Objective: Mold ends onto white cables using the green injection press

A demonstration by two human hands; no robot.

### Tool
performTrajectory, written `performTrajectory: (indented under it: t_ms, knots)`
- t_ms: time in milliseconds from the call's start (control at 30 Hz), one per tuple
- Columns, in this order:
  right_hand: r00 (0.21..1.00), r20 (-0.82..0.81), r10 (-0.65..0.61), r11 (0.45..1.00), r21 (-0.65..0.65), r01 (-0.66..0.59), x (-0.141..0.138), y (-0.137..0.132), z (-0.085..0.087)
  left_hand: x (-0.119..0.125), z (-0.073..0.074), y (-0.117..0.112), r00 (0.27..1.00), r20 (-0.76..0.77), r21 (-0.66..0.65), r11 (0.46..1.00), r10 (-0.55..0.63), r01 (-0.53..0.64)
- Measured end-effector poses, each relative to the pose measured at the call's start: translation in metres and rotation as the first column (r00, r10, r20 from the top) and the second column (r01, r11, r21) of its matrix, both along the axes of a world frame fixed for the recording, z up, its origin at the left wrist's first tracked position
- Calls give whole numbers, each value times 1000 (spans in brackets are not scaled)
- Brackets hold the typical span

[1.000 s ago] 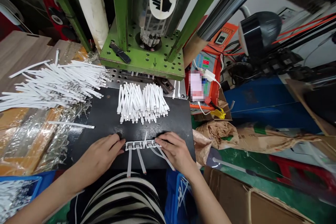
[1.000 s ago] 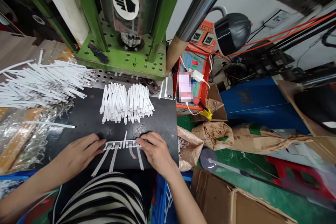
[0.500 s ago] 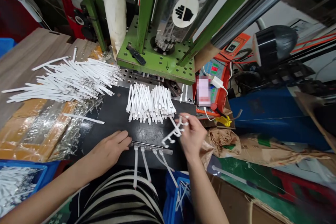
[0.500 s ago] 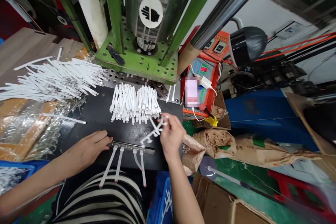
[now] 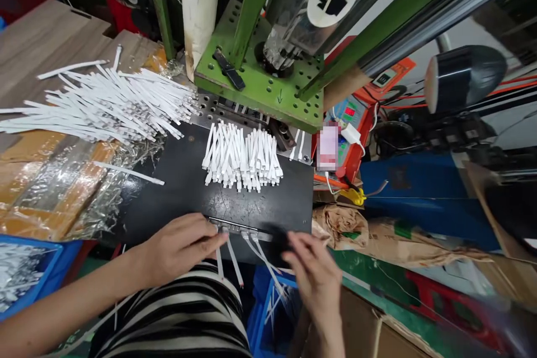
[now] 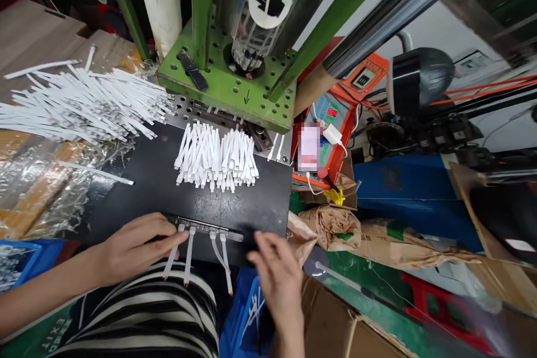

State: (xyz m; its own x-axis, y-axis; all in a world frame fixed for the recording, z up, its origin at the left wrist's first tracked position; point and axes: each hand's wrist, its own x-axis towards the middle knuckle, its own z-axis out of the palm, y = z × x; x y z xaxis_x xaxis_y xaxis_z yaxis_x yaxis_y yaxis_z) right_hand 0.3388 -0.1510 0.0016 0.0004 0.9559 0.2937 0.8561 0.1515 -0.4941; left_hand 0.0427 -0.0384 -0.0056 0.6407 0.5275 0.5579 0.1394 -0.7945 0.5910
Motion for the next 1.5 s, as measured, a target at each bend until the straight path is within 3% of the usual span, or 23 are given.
performTrajectory:
  t_ms: [67,200,267,400,500,633,700,800,900,1000,1067,1133,1233,1400,1433,1500]
  knots:
    - [950,-232,207,978,39,-203,-33,13,1,10,2,0,998,44,-24,998,-51,52]
    - [854,-412,318,948,167,-272,-59,31,5,21,7,0,991,134,-61,998,12,-4]
    - [840,-462,285,959,121,-258,-56,47,14,21,15,8,990,133,-236,972,39,-7]
    - [848,-524,83,966,-166,-197,-46,109,30,26,33,54,992,-68,-603,788,107,-126]
    - [820,-572,-33,925,-328,-192,-46,171,25,40,35,105,952,-265,-608,739,154,-289]
    - [877,-470,-104,903,-415,-115,-50,227,14,58,25,149,860,-438,-444,770,261,-459]
    - [935,-340,-103,930,-365,-31,-50,229,14,56,22,151,841,-450,-388,783,300,-487]
    - [994,-91,-61,982,-183,43,-46,196,19,31,22,135,816,-476,-309,806,328,-505]
    - [983,-69,168,977,-119,-175,-42,139,22,-21,21,110,814,-534,-170,915,227,-367]
    - [890,-140,434,879,-149,-452,-45,86,14,-78,13,88,800,-581,-66,970,153,-234]
    - [873,-105,477,860,-152,-488,-50,65,3,-103,7,79,784,-596,-33,970,175,-241]
    - [886,-38,462,878,-123,-463,-58,57,-7,-114,2,73,775,-603,-31,966,186,-256]
    - [870,21,493,867,-99,-489,-71,66,-12,-110,-1,70,764,-602,26,963,229,-269]
    - [757,-45,651,725,-258,-639,-107,118,13,-98,9,63,758,-580,183,954,300,-237]
    - [759,-48,649,721,-280,-634,-118,132,19,-98,11,61,775,-557,186,954,299,-235]
    - [806,25,591,773,-304,-557,-145,166,27,-101,14,57,810,-494,182,948,317,-260]
